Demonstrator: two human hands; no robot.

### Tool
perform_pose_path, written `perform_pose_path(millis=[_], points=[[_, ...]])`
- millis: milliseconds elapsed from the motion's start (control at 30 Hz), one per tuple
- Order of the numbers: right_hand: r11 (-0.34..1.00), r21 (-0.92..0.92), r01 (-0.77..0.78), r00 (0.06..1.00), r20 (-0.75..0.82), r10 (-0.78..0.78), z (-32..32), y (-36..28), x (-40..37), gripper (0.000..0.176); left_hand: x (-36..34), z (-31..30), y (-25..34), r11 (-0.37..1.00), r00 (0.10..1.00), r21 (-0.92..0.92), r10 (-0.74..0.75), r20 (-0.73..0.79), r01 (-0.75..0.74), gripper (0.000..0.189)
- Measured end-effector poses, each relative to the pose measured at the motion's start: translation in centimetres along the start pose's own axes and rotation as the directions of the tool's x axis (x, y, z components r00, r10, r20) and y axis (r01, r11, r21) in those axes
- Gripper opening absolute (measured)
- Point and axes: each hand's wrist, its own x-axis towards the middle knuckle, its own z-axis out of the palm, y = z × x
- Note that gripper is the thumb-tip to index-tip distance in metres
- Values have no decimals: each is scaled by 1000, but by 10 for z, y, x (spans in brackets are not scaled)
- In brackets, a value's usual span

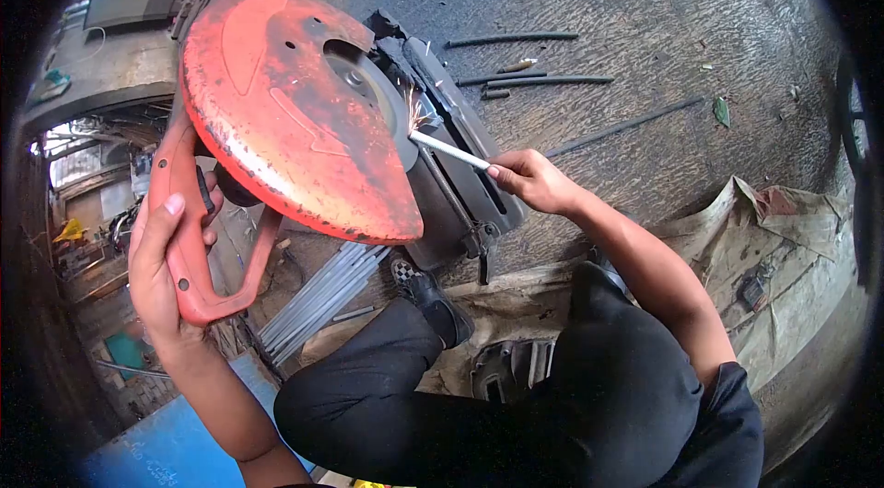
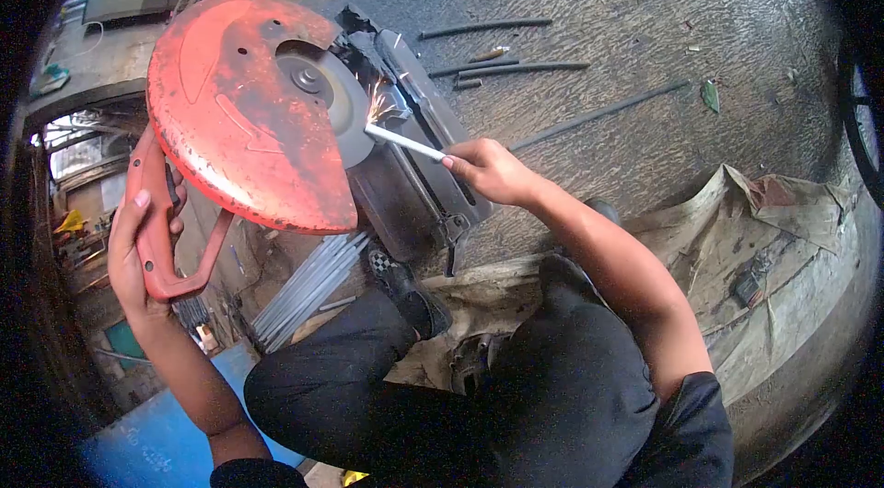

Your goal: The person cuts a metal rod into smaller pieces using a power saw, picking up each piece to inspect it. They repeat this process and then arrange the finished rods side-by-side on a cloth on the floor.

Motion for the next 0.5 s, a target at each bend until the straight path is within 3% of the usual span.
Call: perform_pose_path(millis=[233,300,467,500], points=[[960,-272,68,985,-133,-108,7,-10,-1,26,1,-6,-3,999,999,-13,-33,18,33,52],[948,-309,76,981,-145,-126,7,-25,-4,20,1,-2,-3,999,999,-51,-22,-43,20,50],[936,-343,79,978,-155,-139,10,-21,0,15,1,-7,-3,997,999,-48,-53,-12,52,50],[901,-394,180,947,-177,-267,11,-16,1,13,1,-6,-3,996,998,-61,-62,-32,60,50]])
